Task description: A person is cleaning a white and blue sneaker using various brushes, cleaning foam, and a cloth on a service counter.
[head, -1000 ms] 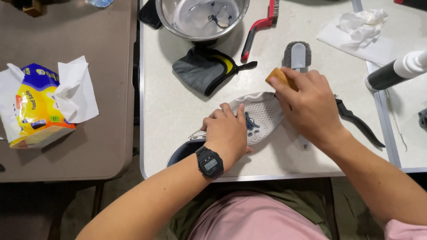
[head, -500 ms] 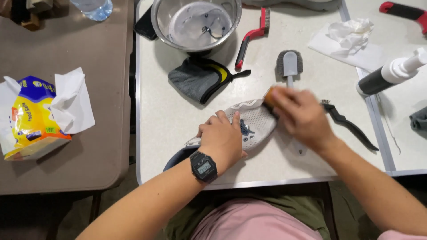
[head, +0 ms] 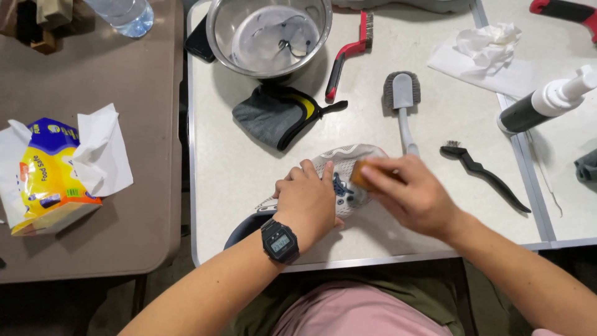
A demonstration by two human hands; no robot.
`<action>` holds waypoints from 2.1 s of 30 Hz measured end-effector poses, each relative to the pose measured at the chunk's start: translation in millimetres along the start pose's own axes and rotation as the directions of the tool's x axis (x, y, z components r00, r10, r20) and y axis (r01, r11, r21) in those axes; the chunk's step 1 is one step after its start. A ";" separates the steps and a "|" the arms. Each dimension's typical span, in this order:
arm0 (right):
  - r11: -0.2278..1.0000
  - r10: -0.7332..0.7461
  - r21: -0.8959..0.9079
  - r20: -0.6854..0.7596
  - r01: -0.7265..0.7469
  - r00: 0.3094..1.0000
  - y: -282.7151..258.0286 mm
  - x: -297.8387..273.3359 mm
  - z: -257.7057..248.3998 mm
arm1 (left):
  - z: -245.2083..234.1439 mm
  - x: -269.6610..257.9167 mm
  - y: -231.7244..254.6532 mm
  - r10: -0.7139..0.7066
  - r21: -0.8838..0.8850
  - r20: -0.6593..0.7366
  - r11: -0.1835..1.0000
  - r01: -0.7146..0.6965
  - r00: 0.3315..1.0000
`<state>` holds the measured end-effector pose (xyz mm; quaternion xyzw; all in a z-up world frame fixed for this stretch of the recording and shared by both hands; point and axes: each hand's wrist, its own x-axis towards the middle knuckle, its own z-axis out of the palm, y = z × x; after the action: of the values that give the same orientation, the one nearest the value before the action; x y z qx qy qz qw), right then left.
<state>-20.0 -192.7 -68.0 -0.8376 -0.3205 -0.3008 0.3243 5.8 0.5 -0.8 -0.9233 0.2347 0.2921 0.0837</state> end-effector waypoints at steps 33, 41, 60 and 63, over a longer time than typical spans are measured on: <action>0.933 0.346 0.124 -0.039 -0.339 0.938 7.9 -13.7 -35.4 | -22.2 -0.9 -5.1 0.044 -0.248 -0.080 0.967 -0.063 0.996; 0.947 0.319 0.040 0.023 -0.320 0.948 -27.2 -41.4 -2.6 | 3.3 26.9 -11.8 0.042 -0.199 -0.124 0.978 -0.067 0.991; 0.974 0.228 -0.011 0.033 -0.228 0.973 -47.3 -61.1 30.9 | 18.5 40.3 -14.4 0.076 -0.196 -0.105 0.976 -0.095 0.992; 0.934 0.253 -0.231 -0.111 -0.272 0.961 30.2 -58.0 10.3 | -8.7 18.5 -11.0 0.096 -0.194 -0.106 0.974 -0.115 0.990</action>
<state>-30.4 -222.6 -126.2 -0.8937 -0.1531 -0.3251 0.2688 28.8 0.4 -4.2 -0.9263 0.2568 0.2733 -0.0363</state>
